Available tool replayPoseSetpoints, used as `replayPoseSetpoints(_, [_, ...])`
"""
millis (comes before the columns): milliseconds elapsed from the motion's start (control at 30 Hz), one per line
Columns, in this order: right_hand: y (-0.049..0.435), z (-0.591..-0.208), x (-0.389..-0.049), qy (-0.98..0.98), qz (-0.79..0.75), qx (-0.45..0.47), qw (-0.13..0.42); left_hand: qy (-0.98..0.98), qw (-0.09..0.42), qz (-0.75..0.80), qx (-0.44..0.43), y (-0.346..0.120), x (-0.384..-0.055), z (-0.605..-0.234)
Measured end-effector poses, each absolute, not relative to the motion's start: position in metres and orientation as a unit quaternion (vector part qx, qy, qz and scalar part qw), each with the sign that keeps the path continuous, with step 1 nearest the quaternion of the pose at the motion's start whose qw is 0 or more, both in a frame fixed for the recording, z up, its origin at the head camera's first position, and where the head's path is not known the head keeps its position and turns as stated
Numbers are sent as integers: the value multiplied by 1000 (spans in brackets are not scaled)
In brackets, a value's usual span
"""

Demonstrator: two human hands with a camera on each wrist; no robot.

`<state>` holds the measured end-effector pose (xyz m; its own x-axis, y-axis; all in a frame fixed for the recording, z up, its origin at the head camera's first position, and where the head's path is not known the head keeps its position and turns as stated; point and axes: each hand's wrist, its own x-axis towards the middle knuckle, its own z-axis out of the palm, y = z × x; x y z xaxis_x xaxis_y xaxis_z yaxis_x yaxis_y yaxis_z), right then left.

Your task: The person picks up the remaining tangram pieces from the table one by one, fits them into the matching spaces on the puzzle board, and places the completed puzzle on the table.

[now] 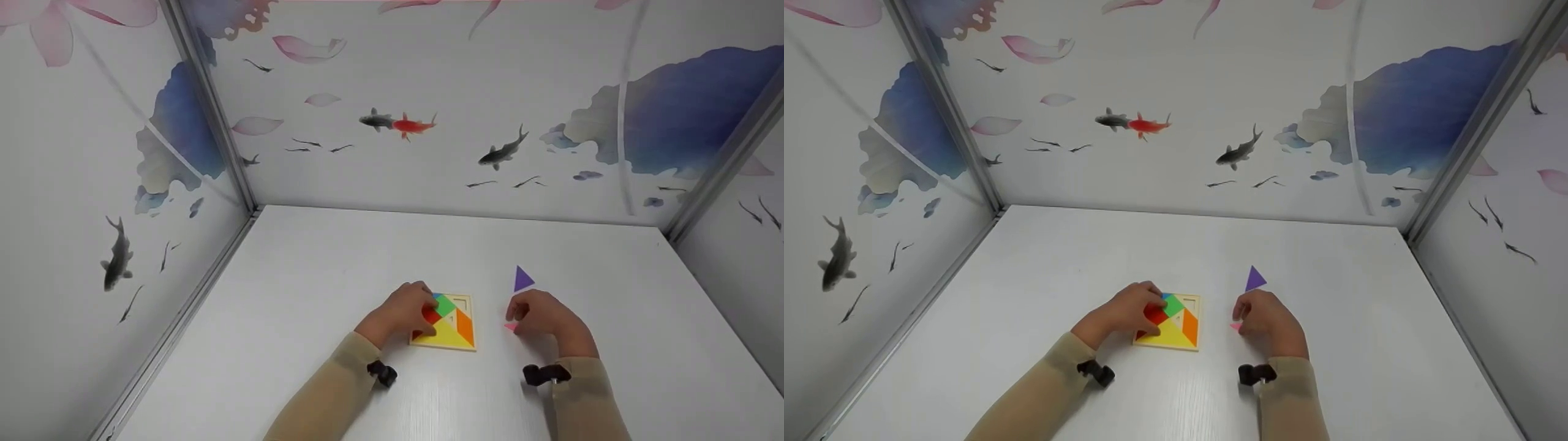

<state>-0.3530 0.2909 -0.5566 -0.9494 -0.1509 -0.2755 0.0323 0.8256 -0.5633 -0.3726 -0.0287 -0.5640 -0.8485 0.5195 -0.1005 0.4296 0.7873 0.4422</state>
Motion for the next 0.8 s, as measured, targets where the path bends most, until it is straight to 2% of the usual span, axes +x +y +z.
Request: replayPoseSetpoints(800, [293, -551, -354, 944, -285, 8, 167, 941, 115, 201, 246, -28, -373, -563])
